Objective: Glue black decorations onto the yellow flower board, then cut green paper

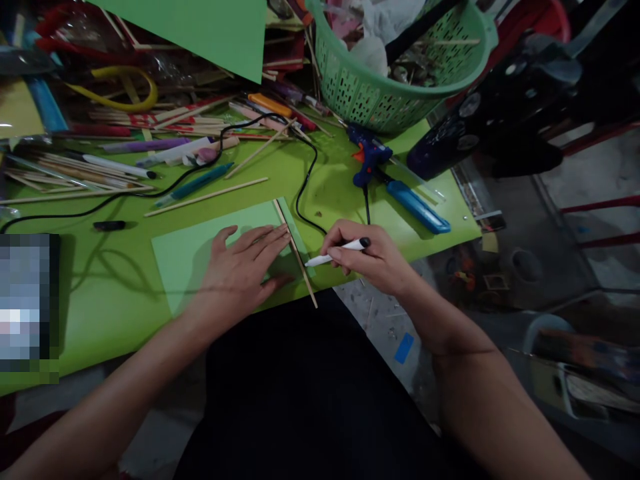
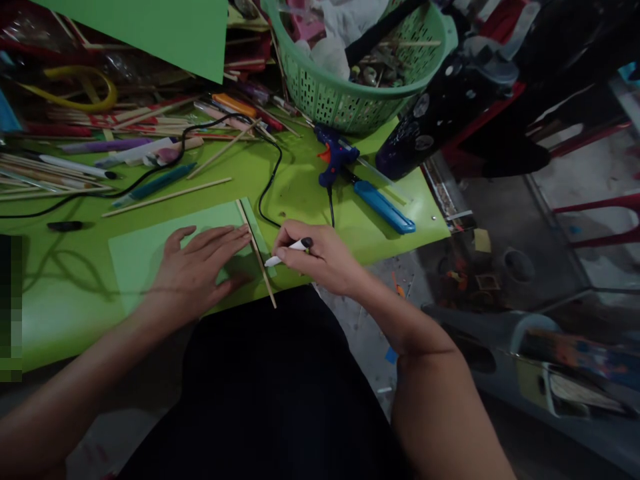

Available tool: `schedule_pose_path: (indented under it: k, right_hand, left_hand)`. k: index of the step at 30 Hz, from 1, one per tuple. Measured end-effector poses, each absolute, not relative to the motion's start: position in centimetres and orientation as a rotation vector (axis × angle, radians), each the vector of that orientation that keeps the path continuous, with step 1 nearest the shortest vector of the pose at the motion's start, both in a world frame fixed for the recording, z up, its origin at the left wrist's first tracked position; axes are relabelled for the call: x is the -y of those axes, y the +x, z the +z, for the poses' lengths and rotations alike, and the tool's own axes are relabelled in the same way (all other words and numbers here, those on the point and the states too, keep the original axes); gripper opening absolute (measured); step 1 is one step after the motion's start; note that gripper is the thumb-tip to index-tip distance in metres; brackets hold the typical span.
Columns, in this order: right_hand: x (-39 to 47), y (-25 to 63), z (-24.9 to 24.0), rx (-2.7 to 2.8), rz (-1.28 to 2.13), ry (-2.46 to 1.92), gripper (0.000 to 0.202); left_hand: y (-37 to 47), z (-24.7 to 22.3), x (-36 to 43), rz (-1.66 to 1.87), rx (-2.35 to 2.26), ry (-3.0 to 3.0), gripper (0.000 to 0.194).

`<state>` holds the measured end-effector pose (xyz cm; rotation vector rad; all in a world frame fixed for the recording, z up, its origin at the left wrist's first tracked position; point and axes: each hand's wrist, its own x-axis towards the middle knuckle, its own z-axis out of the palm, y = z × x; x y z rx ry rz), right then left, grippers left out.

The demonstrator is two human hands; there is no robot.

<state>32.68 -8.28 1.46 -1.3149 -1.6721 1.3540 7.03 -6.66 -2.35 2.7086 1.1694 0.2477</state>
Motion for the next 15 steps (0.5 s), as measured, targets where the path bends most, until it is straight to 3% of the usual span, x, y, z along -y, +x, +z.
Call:
schedule_pose_path:
  k: [15]
  right_hand:
    - [9.5, 33.0, 1.7, 1.687, 1.387, -1.306, 0.013]
  left_hand:
    - [7.1, -2.3, 6.7, 0.249, -1.168, 2.678, 0.051]
